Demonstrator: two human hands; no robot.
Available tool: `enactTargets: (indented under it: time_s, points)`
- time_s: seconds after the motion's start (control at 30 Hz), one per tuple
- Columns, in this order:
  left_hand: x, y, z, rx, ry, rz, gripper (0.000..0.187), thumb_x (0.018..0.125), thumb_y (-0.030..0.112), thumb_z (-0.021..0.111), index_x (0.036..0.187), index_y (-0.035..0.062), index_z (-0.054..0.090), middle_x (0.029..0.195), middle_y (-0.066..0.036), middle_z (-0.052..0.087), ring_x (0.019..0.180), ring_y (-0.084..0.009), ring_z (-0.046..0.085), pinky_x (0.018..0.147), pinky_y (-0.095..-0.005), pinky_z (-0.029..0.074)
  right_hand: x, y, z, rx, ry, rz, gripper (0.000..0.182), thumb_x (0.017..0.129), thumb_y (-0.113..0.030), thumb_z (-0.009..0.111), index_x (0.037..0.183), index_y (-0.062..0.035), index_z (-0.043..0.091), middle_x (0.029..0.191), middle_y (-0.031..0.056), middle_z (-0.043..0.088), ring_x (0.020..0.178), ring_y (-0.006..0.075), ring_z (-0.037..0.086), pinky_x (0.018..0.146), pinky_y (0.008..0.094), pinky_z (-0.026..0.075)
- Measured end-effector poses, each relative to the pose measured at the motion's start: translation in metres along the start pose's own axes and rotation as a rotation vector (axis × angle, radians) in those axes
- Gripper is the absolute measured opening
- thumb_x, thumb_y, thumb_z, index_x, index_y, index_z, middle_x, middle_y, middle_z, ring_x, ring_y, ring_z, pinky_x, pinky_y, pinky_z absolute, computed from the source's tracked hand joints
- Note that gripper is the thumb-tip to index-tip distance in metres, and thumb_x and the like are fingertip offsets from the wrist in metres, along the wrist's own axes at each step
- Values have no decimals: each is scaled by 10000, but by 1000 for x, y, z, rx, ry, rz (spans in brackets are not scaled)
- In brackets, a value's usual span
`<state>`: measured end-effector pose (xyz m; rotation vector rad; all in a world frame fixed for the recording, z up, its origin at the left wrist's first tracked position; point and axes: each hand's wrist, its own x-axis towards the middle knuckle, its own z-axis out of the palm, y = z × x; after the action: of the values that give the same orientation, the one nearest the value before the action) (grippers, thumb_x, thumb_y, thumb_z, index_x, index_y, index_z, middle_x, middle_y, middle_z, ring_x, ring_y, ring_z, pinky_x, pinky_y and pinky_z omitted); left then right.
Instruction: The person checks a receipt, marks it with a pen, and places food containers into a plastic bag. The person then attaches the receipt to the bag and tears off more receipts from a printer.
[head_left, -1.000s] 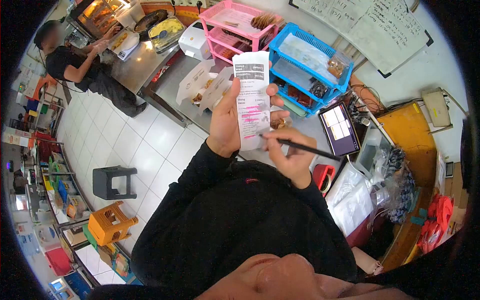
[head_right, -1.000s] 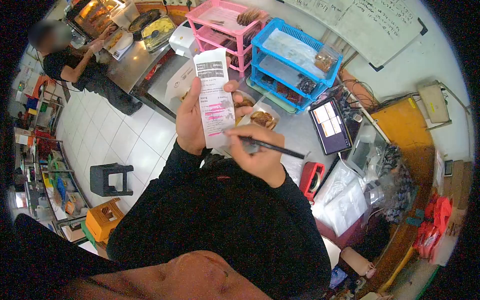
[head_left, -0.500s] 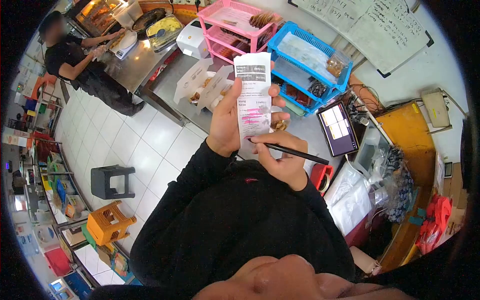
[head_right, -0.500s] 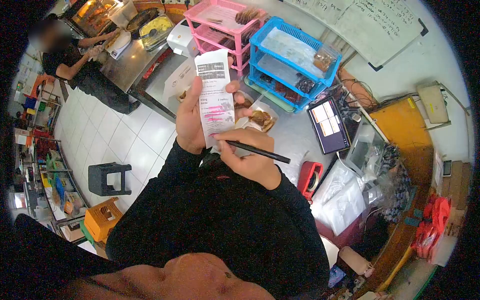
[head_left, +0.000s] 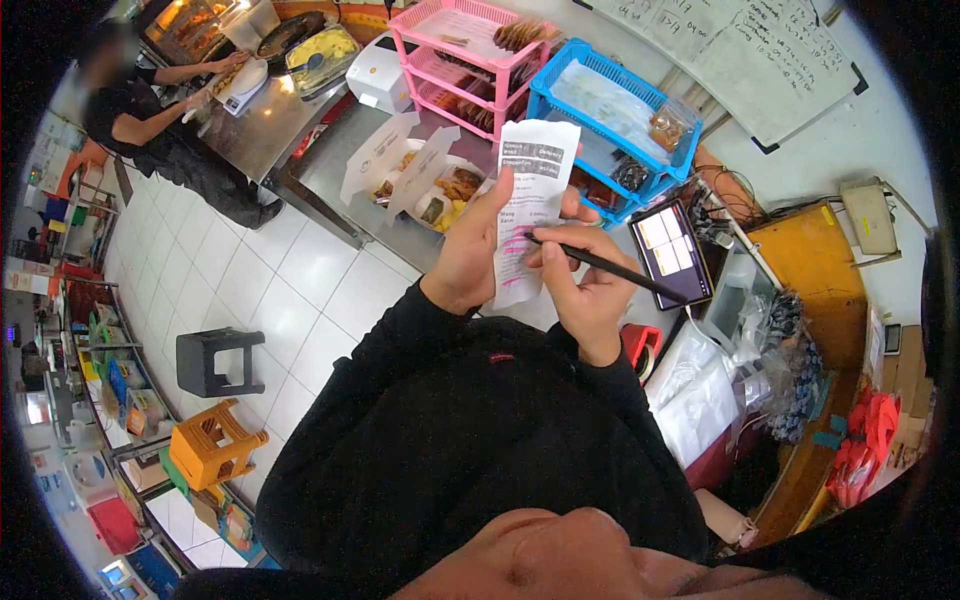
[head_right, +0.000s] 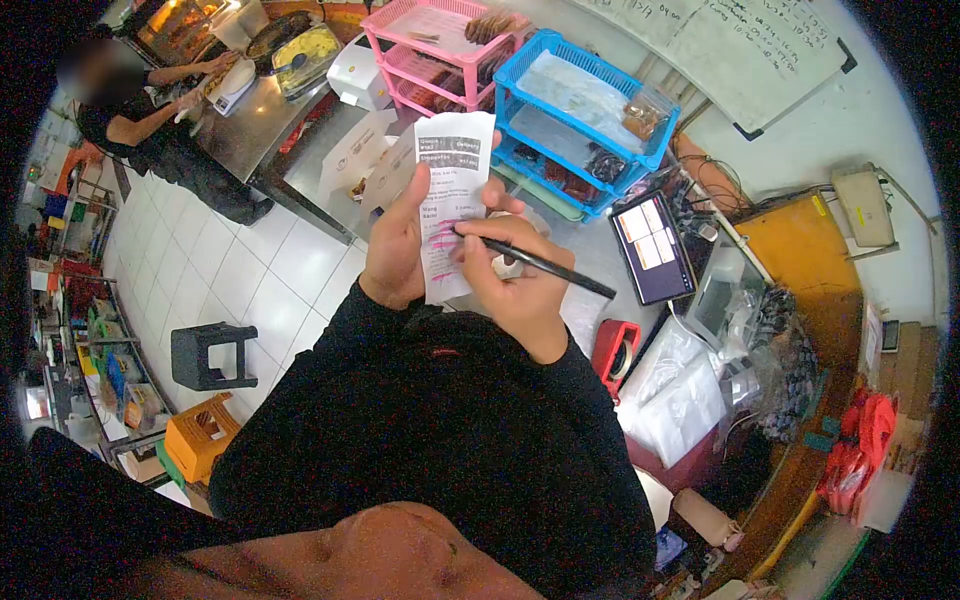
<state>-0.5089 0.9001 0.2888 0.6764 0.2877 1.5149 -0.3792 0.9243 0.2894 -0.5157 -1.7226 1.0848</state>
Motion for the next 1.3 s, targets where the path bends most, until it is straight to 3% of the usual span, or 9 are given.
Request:
enactTargets:
  time_s: [0.1,0.3,0.33,0.53,0.83,0.93,1.03,1.1,1.3]
  points:
    - [2,3,4,-78,-16,-2,579,954,452,250,1350,29,265,985,-112,516,1043,-252,504,829,-351,446,0,7,0,182,184,91,100,800,25,585,887,39,634,752,92,645,671,123,622,588,225,477]
    - [9,2,2,-33,1,8,578,951,466,239,1343,43,282,995,-108,525,1043,-264,513,926,-383,423,-8,9,-8,-90,-220,-64,87,781,33,590,853,45,637,756,108,642,589,139,613,556,232,490]
    - [9,1,2,-30,-19,4,582,950,468,240,1345,43,278,992,-110,522,1054,-270,510,955,-395,409,-9,8,-2,-26,-114,61,95,728,-21,646,816,-44,673,683,39,635,601,82,566,571,217,438]
    - [14,-5,-1,-127,-62,-26,579,950,460,247,1353,45,274,986,-111,516,1068,-277,501,959,-423,398,-10,5,-11,-1,43,26,98,758,-9,625,852,-7,652,771,86,637,631,111,595,557,210,440]
    - [17,-4,10,-277,-186,-106,598,946,471,255,1372,52,255,993,-121,518,1078,-306,493,969,-481,353,-56,62,-148,-48,871,196,315,890,-243,444,927,17,618,663,68,590,597,121,548,540,224,422]
    - [18,-3,14,-287,-214,-126,618,941,487,248,1377,49,246,996,-124,520,1079,-312,491,974,-479,349,-117,111,-211,-549,793,433,337,878,-263,430,882,-6,648,683,48,591,645,113,544,580,248,410]
    - [20,-5,16,-277,-178,-131,674,924,507,300,1398,43,179,945,-134,500,1066,-356,476,979,-551,317,-183,164,-244,-1044,605,696,298,832,-260,465,797,-22,641,693,159,617,655,260,598,635,354,448]
    - [22,-4,18,-272,-189,-140,681,923,514,291,1401,43,173,949,-135,498,1073,-352,473,981,-559,308,-230,213,-266,-1095,427,924,260,782,-280,565,786,-28,631,702,174,627,675,294,623,635,383,465]
    - [24,-4,18,-301,-262,-140,677,927,523,236,1405,48,170,1009,-143,497,1117,-338,458,999,-516,304,-247,241,-246,-818,577,768,259,748,-254,645,819,-4,640,728,174,644,693,294,640,630,382,478]
